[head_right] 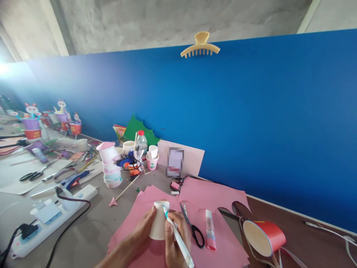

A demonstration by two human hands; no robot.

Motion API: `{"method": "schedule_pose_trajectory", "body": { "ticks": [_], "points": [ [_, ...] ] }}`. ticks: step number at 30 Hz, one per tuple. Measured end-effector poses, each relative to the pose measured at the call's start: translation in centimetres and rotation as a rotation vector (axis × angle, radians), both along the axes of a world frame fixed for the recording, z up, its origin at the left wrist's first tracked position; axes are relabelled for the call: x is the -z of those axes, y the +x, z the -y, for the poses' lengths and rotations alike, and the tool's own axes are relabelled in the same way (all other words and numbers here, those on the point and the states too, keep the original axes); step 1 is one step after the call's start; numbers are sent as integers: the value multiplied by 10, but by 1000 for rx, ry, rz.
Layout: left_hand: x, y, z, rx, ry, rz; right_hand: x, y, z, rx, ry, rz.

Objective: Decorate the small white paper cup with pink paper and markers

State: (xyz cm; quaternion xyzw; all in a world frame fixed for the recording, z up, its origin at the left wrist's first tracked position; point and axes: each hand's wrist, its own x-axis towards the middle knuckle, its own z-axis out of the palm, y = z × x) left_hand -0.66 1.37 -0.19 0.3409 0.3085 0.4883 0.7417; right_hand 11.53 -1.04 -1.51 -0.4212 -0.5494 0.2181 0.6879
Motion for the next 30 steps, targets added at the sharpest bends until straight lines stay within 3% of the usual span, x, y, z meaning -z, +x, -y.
{"method": "schedule_pose_trajectory", "body": {
  "ticks": [7, 18, 30],
  "points": [
    [-4, 0, 2, -20, -5, 27, -3, 1, 3, -33, -22, 11],
    [-3, 0, 2, 3, -13, 40, -18, -6, 11, 57, -104, -125],
    [4, -2, 1, -14, -28, 25, -3, 8, 0, 13, -16, 27]
  ]
}}
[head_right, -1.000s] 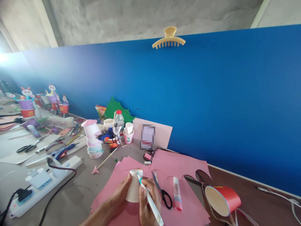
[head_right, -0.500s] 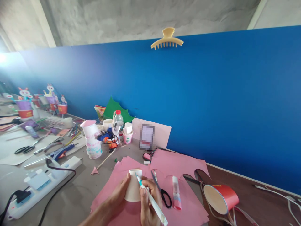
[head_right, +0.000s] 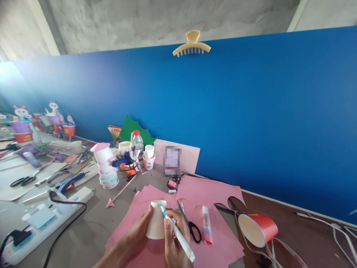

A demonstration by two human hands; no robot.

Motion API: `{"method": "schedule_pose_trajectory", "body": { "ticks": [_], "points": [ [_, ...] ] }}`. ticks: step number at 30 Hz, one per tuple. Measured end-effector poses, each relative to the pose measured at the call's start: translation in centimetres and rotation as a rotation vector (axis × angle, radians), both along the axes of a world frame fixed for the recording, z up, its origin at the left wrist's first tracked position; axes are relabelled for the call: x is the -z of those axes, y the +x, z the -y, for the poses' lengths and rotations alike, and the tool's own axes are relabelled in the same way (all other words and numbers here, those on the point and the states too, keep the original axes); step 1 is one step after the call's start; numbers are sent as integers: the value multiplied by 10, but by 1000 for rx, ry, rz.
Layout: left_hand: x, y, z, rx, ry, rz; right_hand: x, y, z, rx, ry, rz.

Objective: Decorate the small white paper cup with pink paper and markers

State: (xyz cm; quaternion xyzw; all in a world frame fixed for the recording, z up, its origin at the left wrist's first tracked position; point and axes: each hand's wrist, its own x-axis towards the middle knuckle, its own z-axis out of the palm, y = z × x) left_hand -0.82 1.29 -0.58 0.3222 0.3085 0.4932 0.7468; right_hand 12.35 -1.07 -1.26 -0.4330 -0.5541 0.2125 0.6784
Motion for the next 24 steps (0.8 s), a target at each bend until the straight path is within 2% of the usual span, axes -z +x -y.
{"method": "schedule_pose_trajectory", "body": {
  "ticks": [7, 15, 19, 24],
  "points": [
    [1, -1, -1, 5, 14, -14, -9, -5, 1, -13, 25, -5],
    [-11, 0, 3, 38, -41, 58, -20, -5, 2, 47, 19, -3],
    [-7, -1, 1, 33, -73, 88, -26, -5, 1, 62, 29, 5],
    [1, -2, -3, 32, -107, 130, -27, -4, 0, 5, -17, -41]
  ]
}}
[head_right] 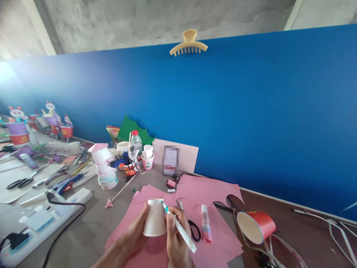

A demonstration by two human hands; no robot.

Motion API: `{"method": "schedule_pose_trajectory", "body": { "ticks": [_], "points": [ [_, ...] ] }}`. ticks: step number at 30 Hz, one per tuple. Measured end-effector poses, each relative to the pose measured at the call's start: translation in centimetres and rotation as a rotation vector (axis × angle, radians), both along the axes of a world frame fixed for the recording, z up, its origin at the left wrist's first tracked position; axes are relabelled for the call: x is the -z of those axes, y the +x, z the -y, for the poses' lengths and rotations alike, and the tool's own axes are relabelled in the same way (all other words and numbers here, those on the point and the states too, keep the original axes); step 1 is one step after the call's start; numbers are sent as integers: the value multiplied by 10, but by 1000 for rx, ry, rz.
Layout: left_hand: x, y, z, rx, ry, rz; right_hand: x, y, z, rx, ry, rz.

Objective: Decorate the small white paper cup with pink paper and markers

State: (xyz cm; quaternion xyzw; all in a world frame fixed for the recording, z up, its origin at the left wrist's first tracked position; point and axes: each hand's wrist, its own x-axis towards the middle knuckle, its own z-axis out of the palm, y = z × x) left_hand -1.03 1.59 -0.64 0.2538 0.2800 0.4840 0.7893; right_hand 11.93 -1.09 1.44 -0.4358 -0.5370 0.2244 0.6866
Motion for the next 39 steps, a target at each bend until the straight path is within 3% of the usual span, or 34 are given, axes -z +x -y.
{"method": "schedule_pose_trajectory", "body": {
  "ticks": [12, 21, 35, 39],
  "points": [
    [3, -1, -3, 15, -15, 58, -2, 1, 3, -42, 2, -19],
    [-4, -1, 0, 19, 17, 33, 12, -2, 9, -44, 72, 91],
    [3, -5, 1, 31, 65, -26, 1, -3, 11, -91, 113, 185],
    [-2, -2, 2, 11, 35, 1, 5, -4, 8, -33, 124, 155]
  ]
}}
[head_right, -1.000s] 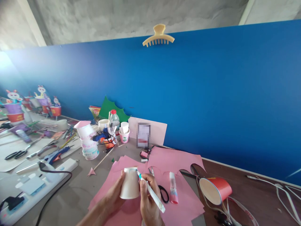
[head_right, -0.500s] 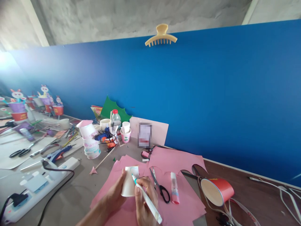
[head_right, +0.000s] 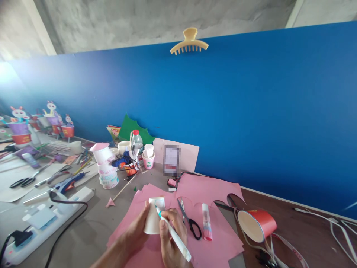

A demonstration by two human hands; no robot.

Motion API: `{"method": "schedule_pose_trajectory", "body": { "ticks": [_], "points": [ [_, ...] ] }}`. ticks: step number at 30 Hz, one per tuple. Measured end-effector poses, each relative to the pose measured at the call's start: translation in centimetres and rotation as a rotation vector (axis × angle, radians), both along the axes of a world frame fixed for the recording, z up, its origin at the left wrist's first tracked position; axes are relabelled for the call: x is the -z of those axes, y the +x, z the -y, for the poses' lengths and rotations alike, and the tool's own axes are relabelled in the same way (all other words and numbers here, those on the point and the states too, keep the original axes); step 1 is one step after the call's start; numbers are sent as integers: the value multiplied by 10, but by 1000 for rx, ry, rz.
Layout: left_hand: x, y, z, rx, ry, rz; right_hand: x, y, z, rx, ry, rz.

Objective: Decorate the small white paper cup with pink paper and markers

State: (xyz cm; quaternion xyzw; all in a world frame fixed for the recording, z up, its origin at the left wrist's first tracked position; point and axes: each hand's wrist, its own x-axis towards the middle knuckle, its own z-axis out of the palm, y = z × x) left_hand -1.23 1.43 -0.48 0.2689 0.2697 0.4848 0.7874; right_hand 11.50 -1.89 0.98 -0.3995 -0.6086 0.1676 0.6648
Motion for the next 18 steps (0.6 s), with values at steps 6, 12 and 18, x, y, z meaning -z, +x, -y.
{"method": "schedule_pose_trajectory", "body": {
  "ticks": [6, 12, 18],
  "points": [
    [-3, 1, -2, -22, -7, 10, -2, 4, -3, 38, -49, -39],
    [-4, 0, -3, -34, -41, 37, -9, 6, -4, -5, -150, -150],
    [-5, -2, -2, 38, -56, 89, 2, 6, -9, 13, -205, -237]
  ]
}}
